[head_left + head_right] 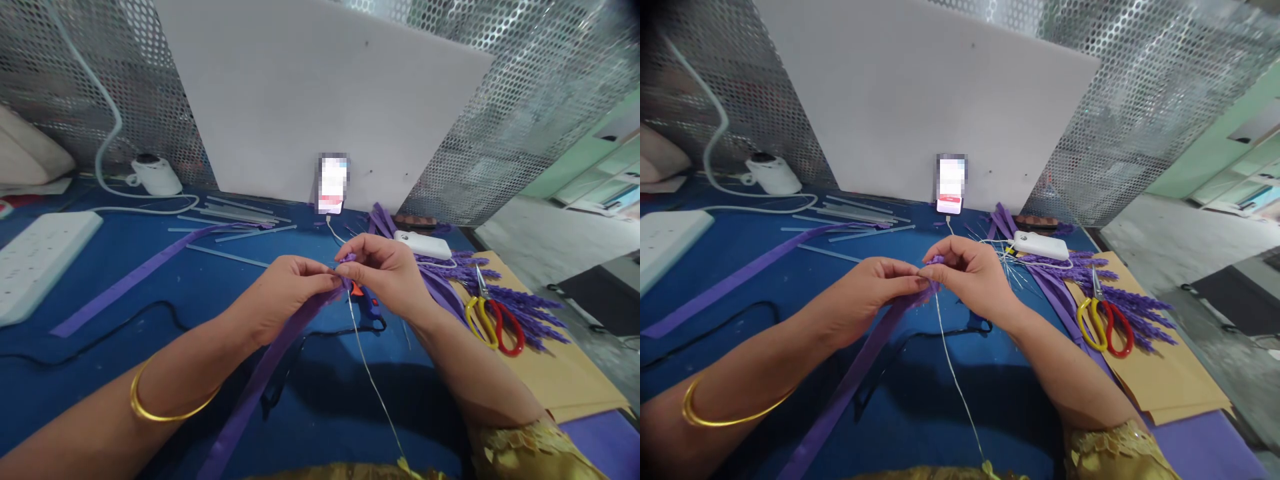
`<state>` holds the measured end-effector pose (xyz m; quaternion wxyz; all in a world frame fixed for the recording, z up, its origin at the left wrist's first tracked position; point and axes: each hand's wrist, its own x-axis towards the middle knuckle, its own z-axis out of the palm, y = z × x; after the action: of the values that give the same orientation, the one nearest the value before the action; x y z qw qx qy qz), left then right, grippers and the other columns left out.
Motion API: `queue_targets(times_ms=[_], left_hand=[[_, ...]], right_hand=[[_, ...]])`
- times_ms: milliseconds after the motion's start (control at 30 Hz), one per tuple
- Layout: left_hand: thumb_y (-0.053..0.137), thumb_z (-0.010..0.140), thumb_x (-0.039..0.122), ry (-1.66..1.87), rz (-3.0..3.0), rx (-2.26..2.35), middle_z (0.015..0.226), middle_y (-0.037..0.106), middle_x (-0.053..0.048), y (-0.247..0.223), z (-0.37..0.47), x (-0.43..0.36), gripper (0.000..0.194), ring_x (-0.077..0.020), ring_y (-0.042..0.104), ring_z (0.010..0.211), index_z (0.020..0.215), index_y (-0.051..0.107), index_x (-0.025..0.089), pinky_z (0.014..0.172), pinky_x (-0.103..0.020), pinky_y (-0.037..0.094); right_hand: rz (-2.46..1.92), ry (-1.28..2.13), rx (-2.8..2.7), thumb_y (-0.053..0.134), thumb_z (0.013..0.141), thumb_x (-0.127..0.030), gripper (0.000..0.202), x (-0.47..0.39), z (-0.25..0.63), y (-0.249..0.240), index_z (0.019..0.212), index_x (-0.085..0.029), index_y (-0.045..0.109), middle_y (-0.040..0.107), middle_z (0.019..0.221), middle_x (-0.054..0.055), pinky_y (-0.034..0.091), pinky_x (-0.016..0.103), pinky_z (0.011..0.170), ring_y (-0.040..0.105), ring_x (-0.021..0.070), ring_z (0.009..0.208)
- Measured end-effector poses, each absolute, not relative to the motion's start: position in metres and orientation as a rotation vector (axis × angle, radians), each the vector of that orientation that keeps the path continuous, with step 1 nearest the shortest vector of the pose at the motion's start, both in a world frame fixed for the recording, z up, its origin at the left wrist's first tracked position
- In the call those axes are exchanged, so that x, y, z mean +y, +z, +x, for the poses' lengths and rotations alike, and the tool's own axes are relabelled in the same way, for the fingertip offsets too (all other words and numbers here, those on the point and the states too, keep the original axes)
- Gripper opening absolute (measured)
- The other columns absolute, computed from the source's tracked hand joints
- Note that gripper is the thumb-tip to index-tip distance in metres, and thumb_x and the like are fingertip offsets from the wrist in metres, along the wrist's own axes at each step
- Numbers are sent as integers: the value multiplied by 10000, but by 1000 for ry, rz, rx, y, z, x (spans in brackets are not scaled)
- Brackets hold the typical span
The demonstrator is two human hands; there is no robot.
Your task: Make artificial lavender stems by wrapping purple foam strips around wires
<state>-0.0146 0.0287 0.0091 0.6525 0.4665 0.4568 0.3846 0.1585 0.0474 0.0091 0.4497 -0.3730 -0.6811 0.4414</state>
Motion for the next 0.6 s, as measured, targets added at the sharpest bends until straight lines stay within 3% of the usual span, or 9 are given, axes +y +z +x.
queue_targets(times_ms=[267,600], left_hand=[[812,618,255,861,1055,1008,720,740,-31,7,-13,28,114,-139,601,685,717,803,199,678,-250,442],[779,655,275,875,1135,1063,609,636,9,-2,-12,27,104,-105,483,593,685,773,176,576,-245,357]], right_hand=[[-984,750,-1815,750,776,-211,69,44,156,9,800,-171,698,520,571,-58,382,232,517,471,74,532],[-994,864,-1769,760,766,-232,105,45,153,8,817,-170,692,522,553,-66,377,222,487,463,67,508]])
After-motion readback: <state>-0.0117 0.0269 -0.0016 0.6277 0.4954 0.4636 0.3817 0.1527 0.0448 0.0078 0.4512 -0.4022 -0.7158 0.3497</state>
